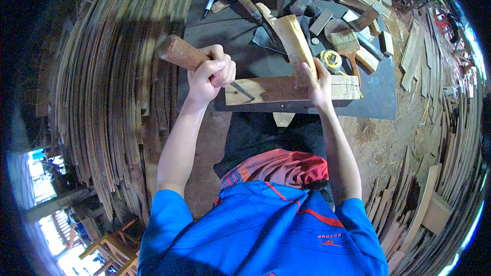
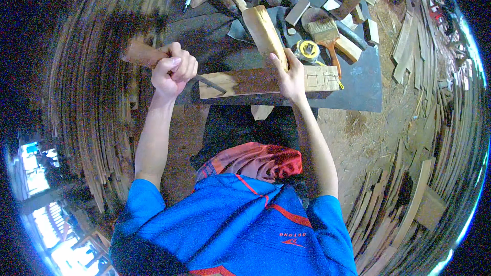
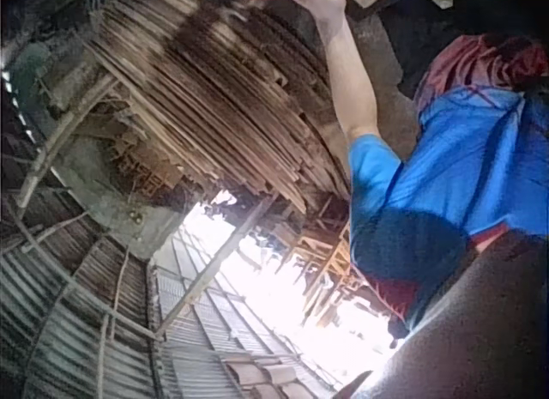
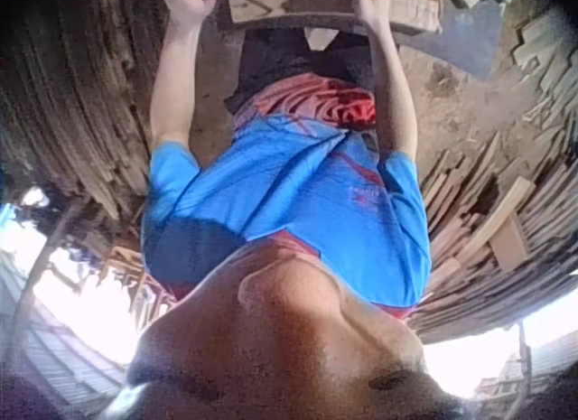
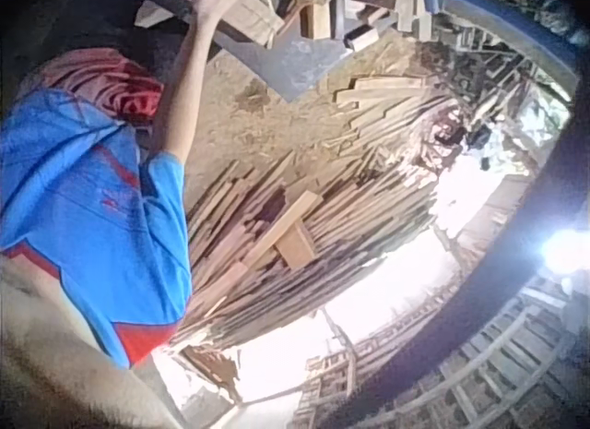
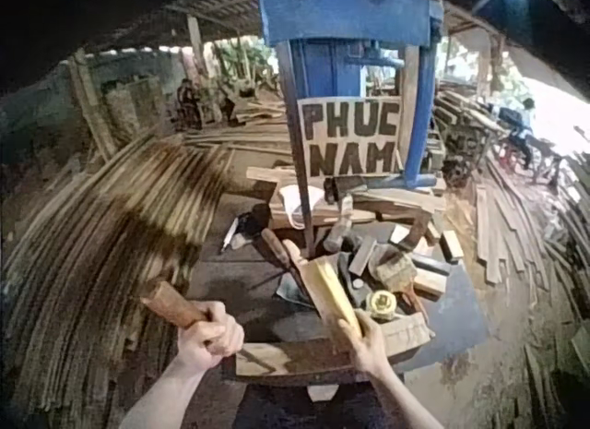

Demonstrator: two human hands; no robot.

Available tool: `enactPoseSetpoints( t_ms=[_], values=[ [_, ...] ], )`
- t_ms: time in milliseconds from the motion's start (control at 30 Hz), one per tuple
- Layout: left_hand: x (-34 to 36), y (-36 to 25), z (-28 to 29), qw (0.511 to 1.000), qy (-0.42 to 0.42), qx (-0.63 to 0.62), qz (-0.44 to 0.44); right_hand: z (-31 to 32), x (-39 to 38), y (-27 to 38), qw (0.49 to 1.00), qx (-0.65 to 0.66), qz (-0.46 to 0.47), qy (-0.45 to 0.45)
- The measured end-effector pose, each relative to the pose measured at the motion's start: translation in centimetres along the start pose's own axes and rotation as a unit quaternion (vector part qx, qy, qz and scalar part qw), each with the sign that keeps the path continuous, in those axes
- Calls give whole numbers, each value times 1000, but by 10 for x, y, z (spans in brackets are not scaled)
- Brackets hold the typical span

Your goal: Carving letters or patterns into a piece of wood using a chisel and a mallet.

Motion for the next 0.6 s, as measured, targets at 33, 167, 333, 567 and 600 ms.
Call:
enactPoseSetpoints(
  t_ms=[33, 167, 333, 567, 600],
  values=[
    [1, 1, 3, 1000, -11, -9, 8, -1, 0, 2, 1000, -1, -6, -3],
    [8, 2, 7, 1000, -23, -13, 13, -1, -1, 1, 1000, -13, 2, -17],
    [14, 4, 1, 998, -49, -40, 24, -7, -16, 73, 998, 10, -43, 35],
    [17, 17, -4, 998, -44, -41, 22, 4, -30, 244, 956, -136, 257, 36],
    [12, 14, -1, 998, -41, -51, 14, 0, -37, 264, 958, -130, 249, 49]
  ],
)
Point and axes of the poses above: each hand's wrist, its own x-axis towards the middle knuckle, its own z-axis out of the back of the hand, y = z × x, the point moved 1 cm from there along x, towards the middle knuckle, and after that the axes turned 11 degrees about -y, right-handed, at the moved point
